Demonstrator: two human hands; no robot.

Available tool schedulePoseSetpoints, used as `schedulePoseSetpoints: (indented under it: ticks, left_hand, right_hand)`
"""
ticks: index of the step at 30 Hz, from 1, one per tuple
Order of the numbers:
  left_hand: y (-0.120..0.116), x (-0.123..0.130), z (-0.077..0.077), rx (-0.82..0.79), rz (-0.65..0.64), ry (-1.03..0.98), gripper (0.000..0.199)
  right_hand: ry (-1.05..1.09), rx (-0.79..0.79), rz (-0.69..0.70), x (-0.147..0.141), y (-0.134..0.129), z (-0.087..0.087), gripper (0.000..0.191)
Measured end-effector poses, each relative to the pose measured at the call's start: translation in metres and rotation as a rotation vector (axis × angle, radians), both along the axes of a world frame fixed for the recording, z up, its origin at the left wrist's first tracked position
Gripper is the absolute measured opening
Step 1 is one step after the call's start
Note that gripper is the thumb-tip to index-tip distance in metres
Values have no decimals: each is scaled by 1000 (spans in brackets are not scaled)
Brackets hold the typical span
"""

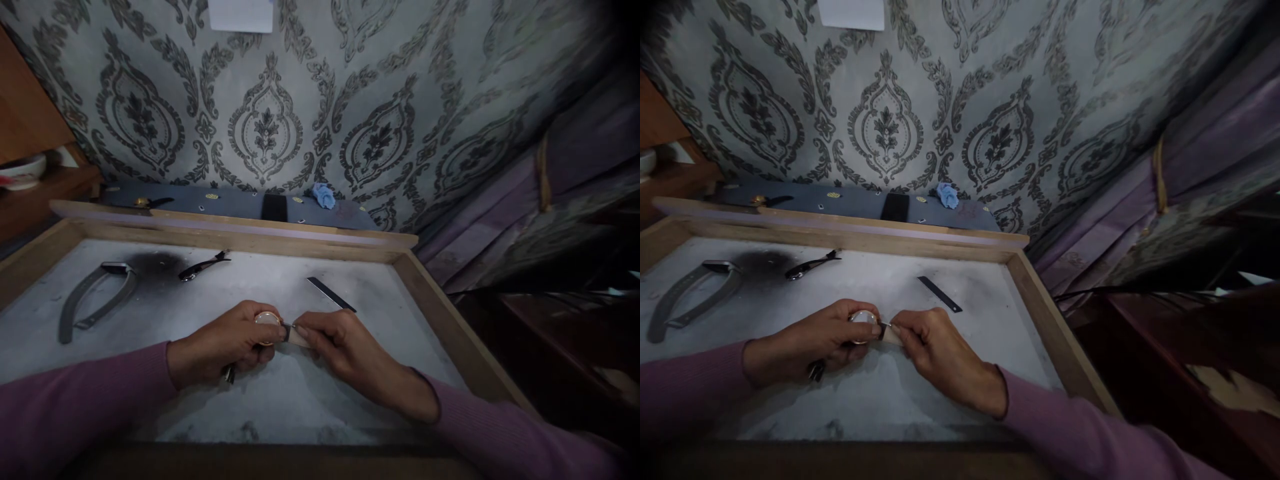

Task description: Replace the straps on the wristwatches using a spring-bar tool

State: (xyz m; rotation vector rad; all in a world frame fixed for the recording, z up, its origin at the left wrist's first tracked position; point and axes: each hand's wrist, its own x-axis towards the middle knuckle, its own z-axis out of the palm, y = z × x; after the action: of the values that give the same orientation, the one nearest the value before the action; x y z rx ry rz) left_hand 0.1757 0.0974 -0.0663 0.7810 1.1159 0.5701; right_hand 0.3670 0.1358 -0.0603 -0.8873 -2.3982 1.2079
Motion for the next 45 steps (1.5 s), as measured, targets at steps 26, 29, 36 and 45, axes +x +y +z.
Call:
schedulePoseSetpoints:
  ticks: [26, 29, 36, 45]
  left_hand:
    - [-1, 0, 0, 49, -4, 16, 17]
    - [-1, 1, 2, 54, -10, 34, 16]
    - [-1, 1, 0, 85, -27, 18, 14]
    - [-1, 0, -1, 71, -25, 44, 15]
  right_hand:
    - [-24, -11, -27, -1, -2, 0, 29]
    - [-28, -13, -28, -1, -2, 0, 30]
    - [-27, -22, -23, -2, -2, 1, 29]
    - [-17, 2, -19, -1, -3, -1, 29]
